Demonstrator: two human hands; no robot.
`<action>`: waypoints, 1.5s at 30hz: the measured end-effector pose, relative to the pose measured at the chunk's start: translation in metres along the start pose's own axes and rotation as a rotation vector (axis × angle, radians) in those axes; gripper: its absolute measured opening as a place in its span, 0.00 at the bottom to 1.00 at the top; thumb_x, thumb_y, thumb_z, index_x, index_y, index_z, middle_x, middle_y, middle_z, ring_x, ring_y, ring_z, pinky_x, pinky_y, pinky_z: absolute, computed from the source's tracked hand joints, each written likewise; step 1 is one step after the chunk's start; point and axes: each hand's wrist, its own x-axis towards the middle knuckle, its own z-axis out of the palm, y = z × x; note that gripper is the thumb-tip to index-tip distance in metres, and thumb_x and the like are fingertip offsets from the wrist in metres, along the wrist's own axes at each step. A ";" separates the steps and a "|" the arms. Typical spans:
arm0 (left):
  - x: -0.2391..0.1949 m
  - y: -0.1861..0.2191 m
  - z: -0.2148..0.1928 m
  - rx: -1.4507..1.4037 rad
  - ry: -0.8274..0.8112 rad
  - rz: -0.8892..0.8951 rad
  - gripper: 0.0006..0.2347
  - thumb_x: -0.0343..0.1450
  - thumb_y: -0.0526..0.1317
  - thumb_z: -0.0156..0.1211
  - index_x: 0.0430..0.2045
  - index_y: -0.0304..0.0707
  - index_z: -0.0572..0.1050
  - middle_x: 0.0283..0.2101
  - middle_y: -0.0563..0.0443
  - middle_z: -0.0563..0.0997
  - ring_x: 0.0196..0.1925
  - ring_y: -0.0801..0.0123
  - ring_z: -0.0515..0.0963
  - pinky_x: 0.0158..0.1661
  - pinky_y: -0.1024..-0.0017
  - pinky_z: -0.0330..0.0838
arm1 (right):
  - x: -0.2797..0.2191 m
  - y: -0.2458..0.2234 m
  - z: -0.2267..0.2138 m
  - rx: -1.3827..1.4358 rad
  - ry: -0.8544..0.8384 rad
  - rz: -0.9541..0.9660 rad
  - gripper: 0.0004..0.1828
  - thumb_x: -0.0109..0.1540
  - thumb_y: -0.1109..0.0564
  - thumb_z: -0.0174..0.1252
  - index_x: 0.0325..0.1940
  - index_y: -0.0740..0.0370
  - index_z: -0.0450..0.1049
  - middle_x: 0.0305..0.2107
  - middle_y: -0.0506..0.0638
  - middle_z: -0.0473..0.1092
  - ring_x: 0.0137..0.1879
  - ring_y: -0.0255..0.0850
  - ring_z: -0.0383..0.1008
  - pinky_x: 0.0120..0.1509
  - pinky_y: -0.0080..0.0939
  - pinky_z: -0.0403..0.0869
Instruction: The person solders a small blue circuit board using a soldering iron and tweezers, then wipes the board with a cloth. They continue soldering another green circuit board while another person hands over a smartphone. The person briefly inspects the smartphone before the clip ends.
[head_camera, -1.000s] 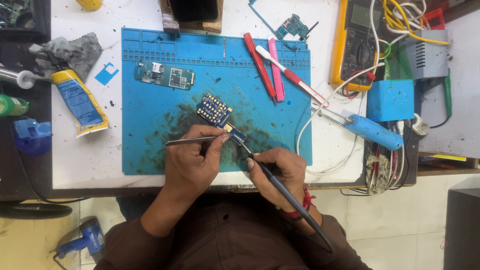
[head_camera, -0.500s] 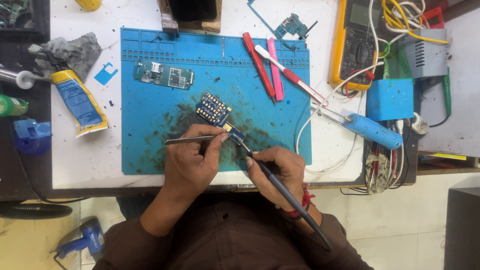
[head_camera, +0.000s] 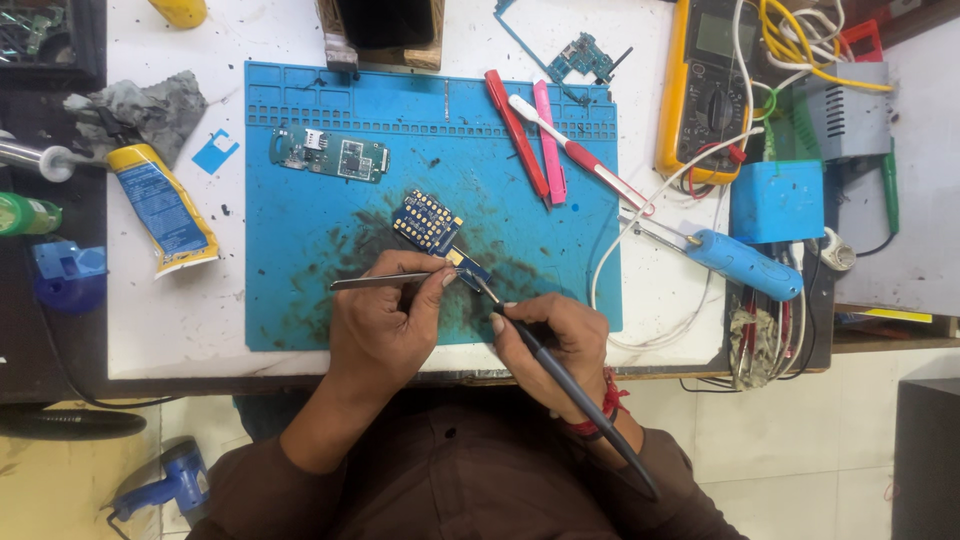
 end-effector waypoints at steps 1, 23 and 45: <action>0.000 0.000 0.000 -0.004 -0.003 -0.007 0.04 0.73 0.35 0.66 0.34 0.33 0.78 0.26 0.49 0.84 0.25 0.75 0.84 0.25 0.76 0.73 | 0.000 0.000 0.000 0.000 -0.001 -0.008 0.08 0.57 0.65 0.69 0.35 0.65 0.76 0.24 0.50 0.75 0.26 0.33 0.76 0.30 0.32 0.69; 0.000 -0.001 0.000 -0.013 0.007 -0.012 0.04 0.73 0.34 0.65 0.34 0.32 0.77 0.23 0.50 0.83 0.22 0.74 0.82 0.24 0.75 0.71 | 0.001 -0.001 0.001 -0.019 -0.014 -0.024 0.08 0.56 0.65 0.70 0.36 0.65 0.77 0.25 0.50 0.76 0.28 0.35 0.77 0.32 0.33 0.70; 0.000 -0.001 0.000 -0.036 0.025 0.018 0.04 0.73 0.34 0.64 0.36 0.32 0.77 0.29 0.46 0.84 0.26 0.73 0.85 0.26 0.75 0.74 | 0.002 -0.002 0.004 -0.032 0.029 0.007 0.09 0.57 0.64 0.70 0.37 0.65 0.77 0.26 0.50 0.76 0.29 0.35 0.77 0.33 0.33 0.72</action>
